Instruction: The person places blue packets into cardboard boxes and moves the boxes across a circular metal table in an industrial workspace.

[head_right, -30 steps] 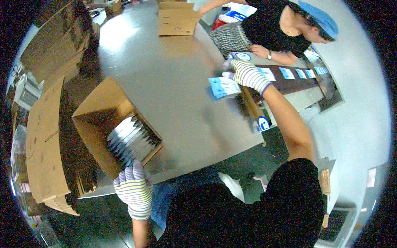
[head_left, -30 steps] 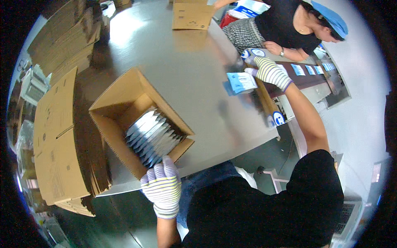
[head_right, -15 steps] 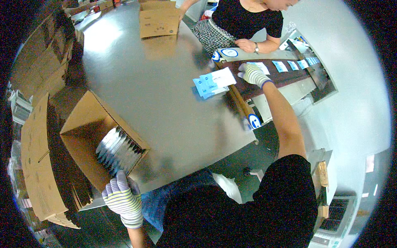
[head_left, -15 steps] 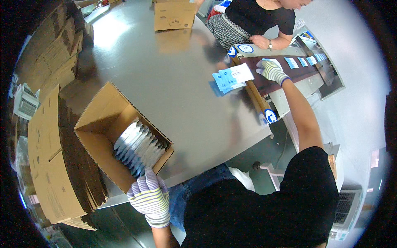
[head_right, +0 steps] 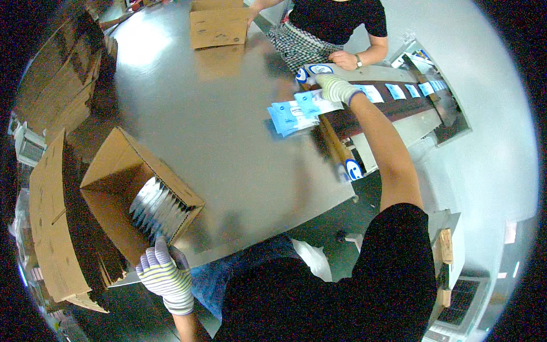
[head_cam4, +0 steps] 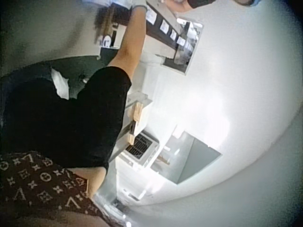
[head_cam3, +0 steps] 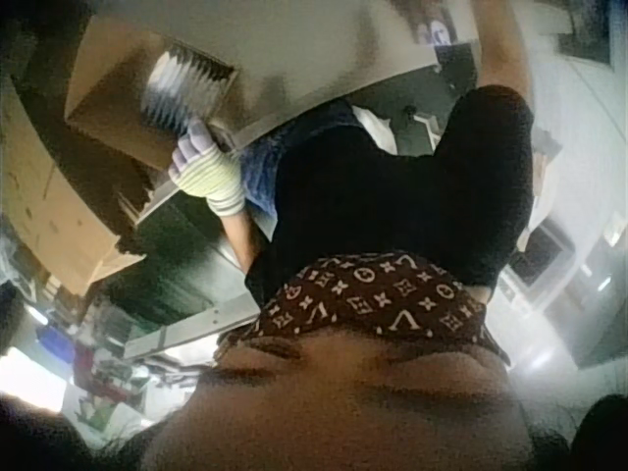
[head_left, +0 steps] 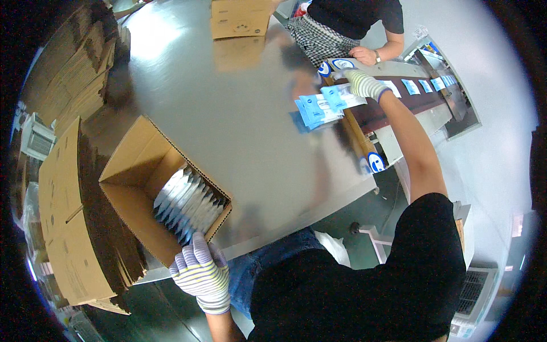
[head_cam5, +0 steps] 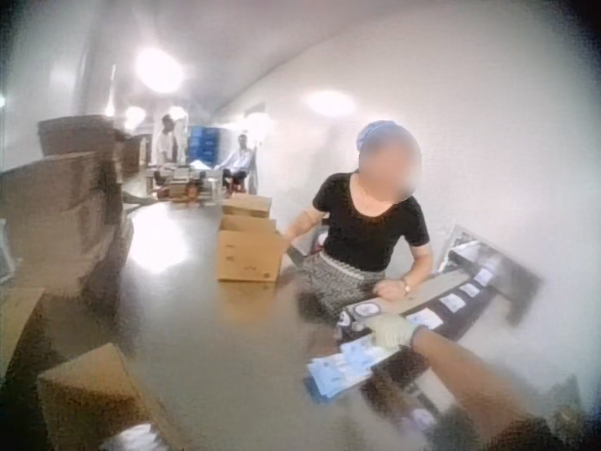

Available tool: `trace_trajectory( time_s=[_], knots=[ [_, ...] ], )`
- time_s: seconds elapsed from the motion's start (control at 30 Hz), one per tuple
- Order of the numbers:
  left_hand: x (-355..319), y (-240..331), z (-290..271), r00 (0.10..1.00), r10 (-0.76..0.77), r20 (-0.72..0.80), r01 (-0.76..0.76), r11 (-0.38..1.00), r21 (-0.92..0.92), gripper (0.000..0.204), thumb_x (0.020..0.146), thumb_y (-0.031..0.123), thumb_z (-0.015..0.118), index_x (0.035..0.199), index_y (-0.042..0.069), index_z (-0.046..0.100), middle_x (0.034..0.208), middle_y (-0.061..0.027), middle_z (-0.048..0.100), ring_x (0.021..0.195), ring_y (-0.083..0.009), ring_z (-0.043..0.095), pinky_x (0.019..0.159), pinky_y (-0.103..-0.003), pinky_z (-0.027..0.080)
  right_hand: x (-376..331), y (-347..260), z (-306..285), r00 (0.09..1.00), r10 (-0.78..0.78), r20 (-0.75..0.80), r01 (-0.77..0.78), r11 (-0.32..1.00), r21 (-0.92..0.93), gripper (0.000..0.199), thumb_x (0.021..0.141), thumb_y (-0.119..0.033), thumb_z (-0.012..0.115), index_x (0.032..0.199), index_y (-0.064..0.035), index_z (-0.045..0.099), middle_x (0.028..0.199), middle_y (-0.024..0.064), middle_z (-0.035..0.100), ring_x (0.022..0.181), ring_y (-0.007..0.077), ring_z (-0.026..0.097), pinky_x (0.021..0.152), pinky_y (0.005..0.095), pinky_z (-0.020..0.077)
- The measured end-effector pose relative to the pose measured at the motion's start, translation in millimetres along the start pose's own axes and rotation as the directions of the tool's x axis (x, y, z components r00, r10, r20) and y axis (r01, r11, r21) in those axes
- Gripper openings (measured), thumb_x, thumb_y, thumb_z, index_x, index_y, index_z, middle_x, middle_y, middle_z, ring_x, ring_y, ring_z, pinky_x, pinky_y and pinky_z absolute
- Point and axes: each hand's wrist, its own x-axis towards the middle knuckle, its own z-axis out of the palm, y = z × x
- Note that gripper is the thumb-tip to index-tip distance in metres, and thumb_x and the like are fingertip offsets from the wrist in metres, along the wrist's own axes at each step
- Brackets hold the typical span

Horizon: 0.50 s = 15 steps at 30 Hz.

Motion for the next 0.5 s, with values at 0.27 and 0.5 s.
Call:
trace_trajectory(
  time_s=[0.27,0.5],
  knots=[
    [4,1,1,1.0,-0.002,-0.03,0.003,1.0,0.021,0.027,0.076,0.014,0.06,0.103,0.011,0.059,0.072,-0.0072,0.053,0.064,-0.0258,0.051,0.06,-0.04,0.038,72,-48,42,0.716,-0.121,0.687,0.162,0.987,0.006,0.045,0.066,-0.032,0.073,0.102,-0.0055,0.069,0.103,0.0152,0.068,0.085,0.0303,0.063,0.078,0.0404,0.0491],
    [-3,-5,4,1.0,-0.022,-0.02,0.022,1.0,-0.016,0.029,0.074,0.016,0.062,0.103,0.011,0.059,0.073,-0.0061,0.054,0.064,-0.0246,0.053,0.06,-0.038,0.038,-31,-141,68,0.978,-0.195,0.076,0.204,0.971,-0.124,0.071,0.055,-0.045,0.078,0.108,-0.0011,0.058,0.103,0.0212,0.06,0.101,0.0376,0.057,0.089,0.0475,0.0446]
  ],
)
